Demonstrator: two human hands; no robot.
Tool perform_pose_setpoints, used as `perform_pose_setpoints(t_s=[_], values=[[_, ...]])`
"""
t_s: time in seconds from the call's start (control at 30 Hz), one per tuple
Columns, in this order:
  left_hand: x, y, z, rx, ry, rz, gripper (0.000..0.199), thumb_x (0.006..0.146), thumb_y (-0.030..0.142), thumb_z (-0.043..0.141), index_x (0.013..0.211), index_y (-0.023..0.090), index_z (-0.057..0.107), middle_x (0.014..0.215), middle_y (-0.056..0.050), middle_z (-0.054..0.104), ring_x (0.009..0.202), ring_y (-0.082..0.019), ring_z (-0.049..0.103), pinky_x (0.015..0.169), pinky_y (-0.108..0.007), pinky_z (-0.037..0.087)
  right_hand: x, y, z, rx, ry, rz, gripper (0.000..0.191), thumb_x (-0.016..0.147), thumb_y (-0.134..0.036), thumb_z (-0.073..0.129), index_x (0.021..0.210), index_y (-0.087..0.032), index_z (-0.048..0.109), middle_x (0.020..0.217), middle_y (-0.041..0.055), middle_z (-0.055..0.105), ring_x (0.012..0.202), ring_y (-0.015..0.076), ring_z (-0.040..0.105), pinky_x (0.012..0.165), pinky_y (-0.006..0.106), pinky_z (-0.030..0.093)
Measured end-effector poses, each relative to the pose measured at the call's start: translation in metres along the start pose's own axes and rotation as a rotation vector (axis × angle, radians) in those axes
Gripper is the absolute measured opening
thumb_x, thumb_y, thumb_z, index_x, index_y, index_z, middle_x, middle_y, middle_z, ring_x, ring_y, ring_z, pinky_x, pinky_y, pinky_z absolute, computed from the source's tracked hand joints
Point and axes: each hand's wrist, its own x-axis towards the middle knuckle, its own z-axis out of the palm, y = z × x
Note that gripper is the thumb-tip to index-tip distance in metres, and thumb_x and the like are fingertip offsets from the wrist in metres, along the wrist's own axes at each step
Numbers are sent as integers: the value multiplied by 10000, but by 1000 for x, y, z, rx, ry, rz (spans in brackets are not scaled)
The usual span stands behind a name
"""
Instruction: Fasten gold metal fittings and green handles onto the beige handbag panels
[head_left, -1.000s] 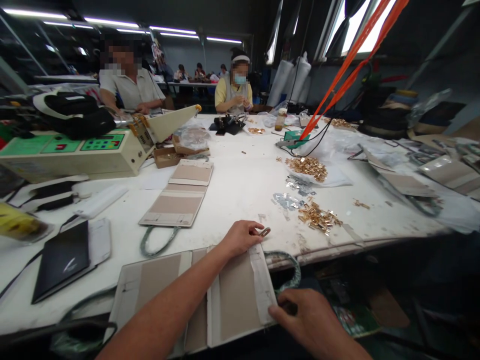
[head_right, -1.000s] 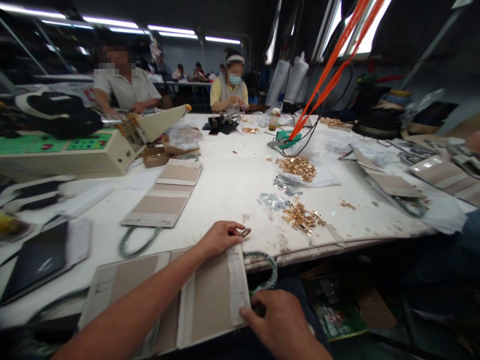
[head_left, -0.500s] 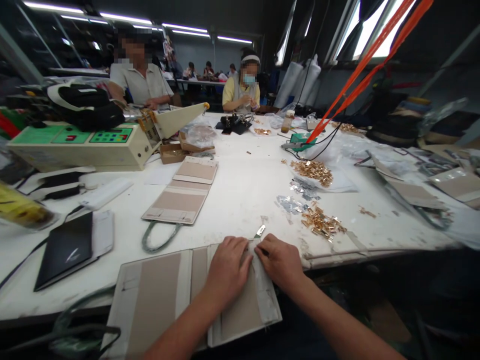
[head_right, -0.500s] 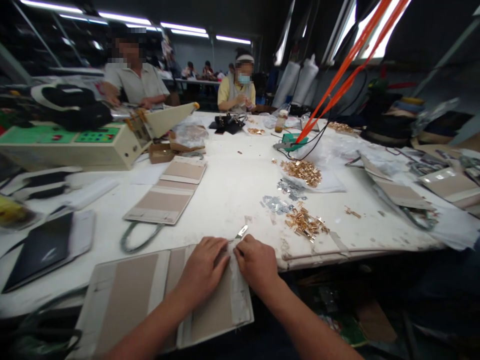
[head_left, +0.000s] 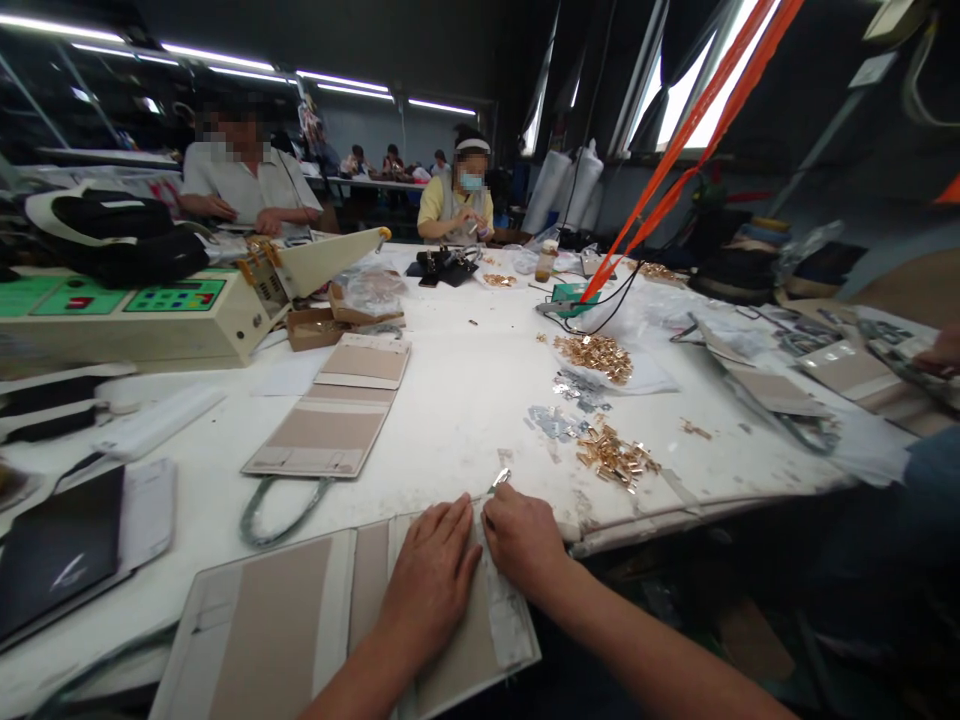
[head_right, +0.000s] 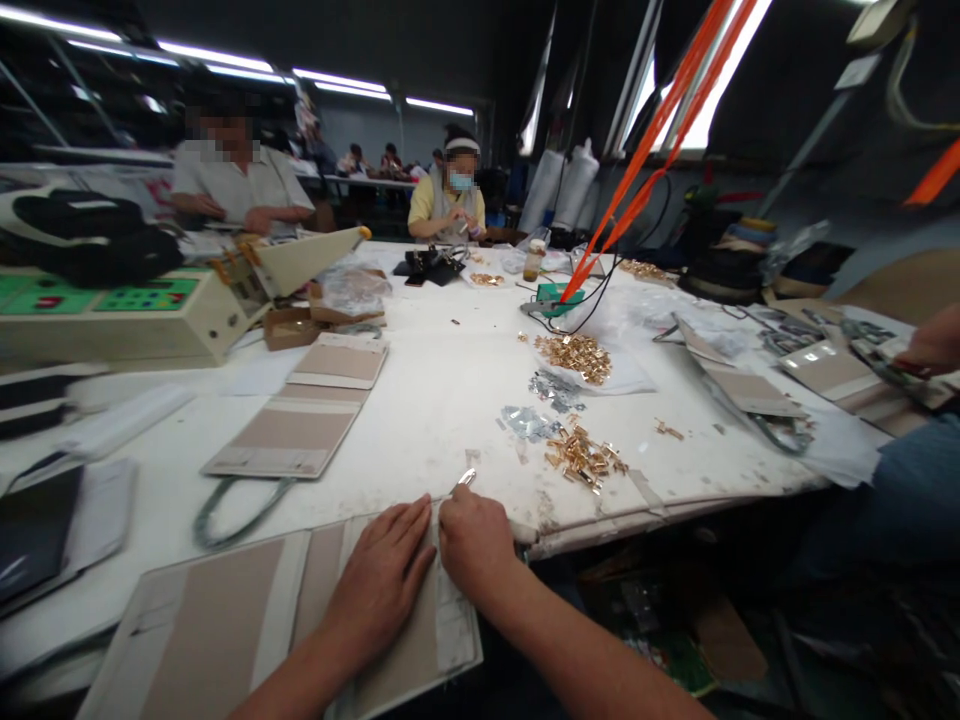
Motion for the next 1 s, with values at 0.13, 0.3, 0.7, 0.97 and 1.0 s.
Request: perform_pose_setpoints(t_s=[0.13, 0.3, 0.7, 0.97, 1.0], values=[[-1, 0, 1, 9, 8, 22, 467, 1053, 317, 501, 1490, 160, 549, 1541, -83, 561, 1363, -314, 539, 1145, -543, 481, 1, 1, -2, -8, -31, -36, 190, 971, -233, 545, 940, -202, 729, 1033, 66, 700, 870, 219, 704, 664, 321, 381], [-5, -1, 3, -17, 36, 20, 495, 1035, 312, 557, 1505, 159, 530, 1539, -71, 565, 1365, -308, 533, 1146, -527, 496, 1, 18, -7, 96, -74, -64, 215, 972, -294, 576, 949, -237, 781, 1047, 42, 742, 895, 200, 717, 726, 291, 447], [-3, 3, -6, -322, 60, -116, 453, 926, 212, 741, 1367, 210, 637, 1413, -102, 603, 1315, -297, 523, 1117, -500, 517, 102, 150, -32, -42, -16, 376, 255, 904, -294, 603, 994, -248, 838, 1069, 90, 796, 1006, 270, 716, 777, 310, 469], [-3, 9, -13, -416, 30, -153, 464, 905, 221, 780, 1344, 191, 633, 1314, -91, 613, 1249, -275, 510, 1100, -468, 498, 107, 153, -28, -60, 19, 355, 253, 892, -299, 607, 1007, -222, 819, 1068, 111, 789, 1007, 301, 701, 752, 335, 451], [-3, 10, -14, -418, 30, -156, 467, 900, 223, 786, 1340, 187, 634, 1311, -92, 616, 1246, -276, 512, 1099, -468, 497, 105, 150, -31, -47, 27, 338, 258, 902, -302, 603, 1018, -212, 816, 1071, 112, 789, 1012, 297, 701, 766, 336, 458]])
